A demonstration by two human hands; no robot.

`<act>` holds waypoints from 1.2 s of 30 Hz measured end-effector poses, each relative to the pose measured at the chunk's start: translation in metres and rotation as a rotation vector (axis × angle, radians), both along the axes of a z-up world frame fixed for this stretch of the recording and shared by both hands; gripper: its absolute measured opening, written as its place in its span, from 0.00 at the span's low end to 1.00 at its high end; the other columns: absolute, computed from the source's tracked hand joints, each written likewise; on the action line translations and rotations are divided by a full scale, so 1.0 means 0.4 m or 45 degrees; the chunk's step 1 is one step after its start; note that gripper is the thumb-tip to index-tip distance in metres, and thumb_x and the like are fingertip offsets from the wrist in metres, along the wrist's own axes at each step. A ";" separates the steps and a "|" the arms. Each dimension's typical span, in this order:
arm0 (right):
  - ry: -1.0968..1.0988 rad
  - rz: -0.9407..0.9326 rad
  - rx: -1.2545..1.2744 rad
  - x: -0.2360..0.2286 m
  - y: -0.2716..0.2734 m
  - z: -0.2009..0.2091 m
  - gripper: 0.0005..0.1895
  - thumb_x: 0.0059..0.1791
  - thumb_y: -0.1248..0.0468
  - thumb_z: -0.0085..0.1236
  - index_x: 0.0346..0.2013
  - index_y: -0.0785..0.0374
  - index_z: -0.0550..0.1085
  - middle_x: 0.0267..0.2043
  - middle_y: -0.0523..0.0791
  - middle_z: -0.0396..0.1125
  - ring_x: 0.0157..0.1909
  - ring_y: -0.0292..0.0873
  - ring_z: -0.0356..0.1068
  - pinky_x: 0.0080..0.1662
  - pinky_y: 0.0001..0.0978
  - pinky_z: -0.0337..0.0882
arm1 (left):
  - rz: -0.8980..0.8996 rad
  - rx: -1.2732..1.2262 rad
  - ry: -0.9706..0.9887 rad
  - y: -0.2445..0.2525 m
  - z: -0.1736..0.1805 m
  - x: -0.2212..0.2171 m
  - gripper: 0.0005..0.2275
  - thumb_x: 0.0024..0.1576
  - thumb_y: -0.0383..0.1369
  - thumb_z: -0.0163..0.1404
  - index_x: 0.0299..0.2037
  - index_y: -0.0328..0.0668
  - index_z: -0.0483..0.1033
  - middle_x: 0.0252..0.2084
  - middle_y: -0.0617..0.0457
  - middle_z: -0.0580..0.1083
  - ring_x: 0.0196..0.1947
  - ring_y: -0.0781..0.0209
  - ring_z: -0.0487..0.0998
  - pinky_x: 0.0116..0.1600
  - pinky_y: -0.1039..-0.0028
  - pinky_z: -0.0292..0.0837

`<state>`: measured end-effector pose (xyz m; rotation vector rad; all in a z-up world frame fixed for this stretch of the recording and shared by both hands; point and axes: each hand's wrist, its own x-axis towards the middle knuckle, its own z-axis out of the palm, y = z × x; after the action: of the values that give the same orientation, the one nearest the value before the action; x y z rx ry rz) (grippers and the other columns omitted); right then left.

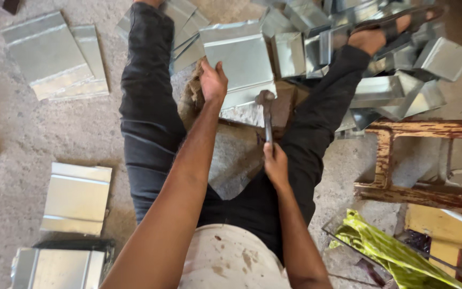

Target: The person sits on the floor and uses a hammer to repeatedly strike a rectangular metal sheet placed on a brick. The person adjusts the sheet's position and orientation multiple times while continuing to hammer it.

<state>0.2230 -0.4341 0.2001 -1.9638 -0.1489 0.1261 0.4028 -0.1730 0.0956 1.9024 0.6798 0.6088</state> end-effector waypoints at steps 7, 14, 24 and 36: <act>0.203 -0.149 0.659 0.001 -0.080 0.345 0.30 0.53 0.34 0.47 0.42 0.60 0.69 0.23 0.40 0.58 0.19 0.32 0.54 0.21 0.24 0.50 | -0.047 -0.241 0.023 0.027 -0.033 -0.008 0.21 0.65 0.33 0.47 0.60 0.25 0.57 0.43 0.25 0.76 0.42 0.26 0.79 0.49 0.51 0.77; -0.843 -0.049 0.856 0.008 -0.064 0.424 0.28 0.56 0.33 0.41 0.42 0.55 0.63 0.18 0.42 0.53 0.14 0.35 0.47 0.19 0.29 0.51 | 0.108 -0.111 -0.063 0.054 -0.097 -0.044 0.20 0.64 0.32 0.50 0.60 0.29 0.59 0.45 0.25 0.77 0.45 0.25 0.78 0.48 0.48 0.73; 0.514 -0.059 0.395 0.036 -0.015 0.152 0.23 0.58 0.44 0.43 0.39 0.61 0.68 0.20 0.39 0.56 0.17 0.30 0.51 0.20 0.24 0.50 | 0.136 -0.088 0.025 0.071 -0.091 -0.015 0.24 0.62 0.35 0.53 0.62 0.32 0.56 0.45 0.27 0.78 0.45 0.26 0.79 0.50 0.47 0.73; -0.592 -0.116 0.893 0.061 -0.050 0.149 0.32 0.57 0.34 0.48 0.31 0.60 0.64 0.21 0.44 0.55 0.19 0.38 0.55 0.21 0.29 0.53 | -0.208 -0.425 -0.198 0.080 -0.041 -0.101 0.28 0.60 0.24 0.55 0.65 0.30 0.49 0.59 0.29 0.70 0.61 0.37 0.75 0.65 0.57 0.67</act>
<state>0.2473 -0.4541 0.2596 -1.2654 -0.3535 -0.4000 0.3623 -0.1411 0.0793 1.5644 0.4858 0.4989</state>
